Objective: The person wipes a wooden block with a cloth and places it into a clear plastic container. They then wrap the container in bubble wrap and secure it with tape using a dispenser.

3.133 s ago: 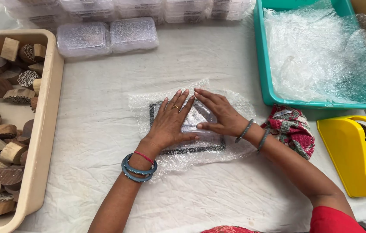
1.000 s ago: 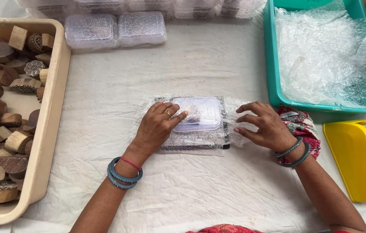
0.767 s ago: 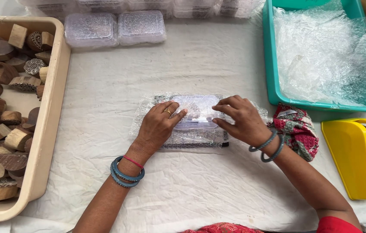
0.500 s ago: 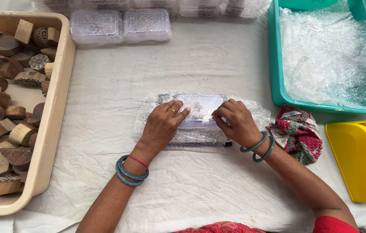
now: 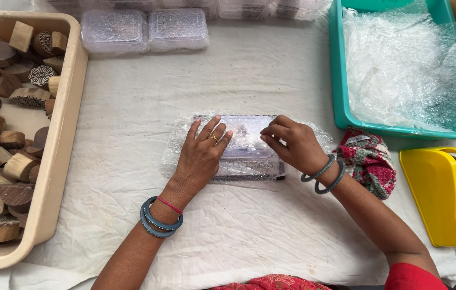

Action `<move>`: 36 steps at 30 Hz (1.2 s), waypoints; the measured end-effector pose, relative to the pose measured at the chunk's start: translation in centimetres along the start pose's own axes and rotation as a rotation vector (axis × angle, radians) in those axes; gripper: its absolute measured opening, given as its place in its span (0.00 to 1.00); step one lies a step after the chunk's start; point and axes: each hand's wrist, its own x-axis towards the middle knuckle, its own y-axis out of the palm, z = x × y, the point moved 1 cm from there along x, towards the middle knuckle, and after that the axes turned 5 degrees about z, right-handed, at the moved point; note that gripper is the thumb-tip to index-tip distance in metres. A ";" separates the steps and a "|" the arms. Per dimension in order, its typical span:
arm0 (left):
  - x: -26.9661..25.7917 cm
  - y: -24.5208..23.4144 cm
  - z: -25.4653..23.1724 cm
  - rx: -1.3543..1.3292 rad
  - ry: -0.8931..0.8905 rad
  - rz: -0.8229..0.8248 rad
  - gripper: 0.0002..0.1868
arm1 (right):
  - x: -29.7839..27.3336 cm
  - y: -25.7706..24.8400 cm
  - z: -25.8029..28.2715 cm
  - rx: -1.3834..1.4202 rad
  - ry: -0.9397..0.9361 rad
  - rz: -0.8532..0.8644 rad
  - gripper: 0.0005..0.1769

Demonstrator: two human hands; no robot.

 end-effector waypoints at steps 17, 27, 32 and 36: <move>5.1 2.9 -0.5 -0.262 0.186 0.269 0.36 | 1.1 2.3 -0.5 -0.015 0.036 0.131 0.04; 4.8 1.0 -2.1 -0.144 0.098 0.414 0.55 | -4.3 3.3 0.0 -0.044 -0.332 -0.185 0.10; 4.8 1.7 -2.2 -0.160 0.091 0.396 0.57 | -8.5 2.2 1.7 -0.076 -0.383 -0.091 0.10; 4.9 1.3 -1.8 -0.171 0.109 0.403 0.57 | -9.9 0.1 1.9 -0.094 -0.223 0.122 0.09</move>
